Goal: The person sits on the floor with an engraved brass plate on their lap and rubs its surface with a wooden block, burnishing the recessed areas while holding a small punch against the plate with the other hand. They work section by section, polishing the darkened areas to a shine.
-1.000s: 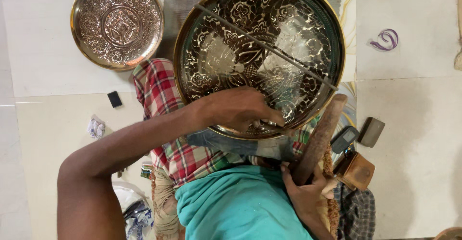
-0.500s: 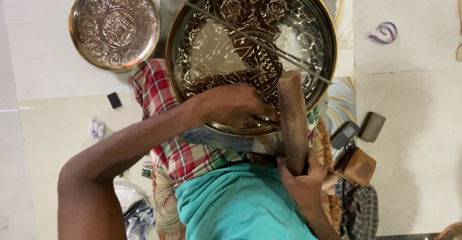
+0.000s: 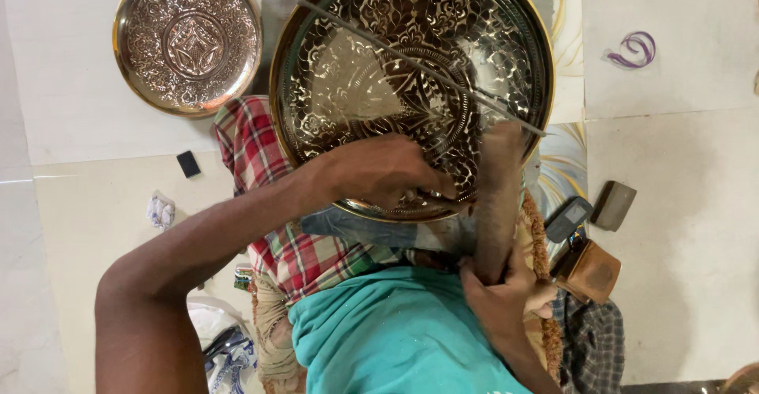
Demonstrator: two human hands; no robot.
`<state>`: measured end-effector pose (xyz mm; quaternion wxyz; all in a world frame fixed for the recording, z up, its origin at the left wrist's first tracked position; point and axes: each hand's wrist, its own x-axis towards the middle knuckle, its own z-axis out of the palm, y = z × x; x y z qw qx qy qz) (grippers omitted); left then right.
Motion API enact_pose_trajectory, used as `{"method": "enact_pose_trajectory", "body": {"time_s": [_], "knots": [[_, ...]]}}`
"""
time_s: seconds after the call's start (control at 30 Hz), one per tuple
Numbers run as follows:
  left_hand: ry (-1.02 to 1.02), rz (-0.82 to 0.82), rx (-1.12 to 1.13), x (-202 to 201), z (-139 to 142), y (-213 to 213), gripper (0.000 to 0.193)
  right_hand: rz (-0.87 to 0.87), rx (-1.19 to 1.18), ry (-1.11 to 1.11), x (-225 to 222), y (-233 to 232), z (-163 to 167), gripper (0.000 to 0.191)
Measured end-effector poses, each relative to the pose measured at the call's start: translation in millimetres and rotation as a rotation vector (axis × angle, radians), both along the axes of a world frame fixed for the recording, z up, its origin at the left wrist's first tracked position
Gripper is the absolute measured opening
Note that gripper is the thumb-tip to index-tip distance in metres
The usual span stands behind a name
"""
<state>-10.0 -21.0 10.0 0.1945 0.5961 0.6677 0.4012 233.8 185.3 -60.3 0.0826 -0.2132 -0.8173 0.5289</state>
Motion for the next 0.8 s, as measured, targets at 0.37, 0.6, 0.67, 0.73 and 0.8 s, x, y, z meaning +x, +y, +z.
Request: {"method": "enact_pose_trajectory", "body": {"time_s": [0.37, 0.6, 0.67, 0.73, 0.8], "knots": [[0.002, -0.009, -0.042, 0.1, 0.5, 1.1, 0.067, -0.025, -0.060, 0.027, 8.2, -3.4, -3.4, 0.037], [0.009, -0.021, -0.060, -2.2, 2.9, 1.5, 0.065, 0.049, 0.034, -0.031, 4.1, 2.3, -2.3, 0.042], [0.023, -0.006, -0.013, -1.8, 2.7, 1.6, 0.064, 0.079, 0.071, -0.061, 3.9, 2.5, -3.7, 0.043], [0.043, -0.010, -0.039, -2.2, 3.1, 2.1, 0.063, -0.048, -0.083, 0.051, 4.5, 0.7, -6.2, 0.044], [0.061, -0.017, -0.138, -2.2, 4.5, 2.3, 0.062, -0.046, -0.068, 0.055, 4.2, 1.3, -9.2, 0.044]]}}
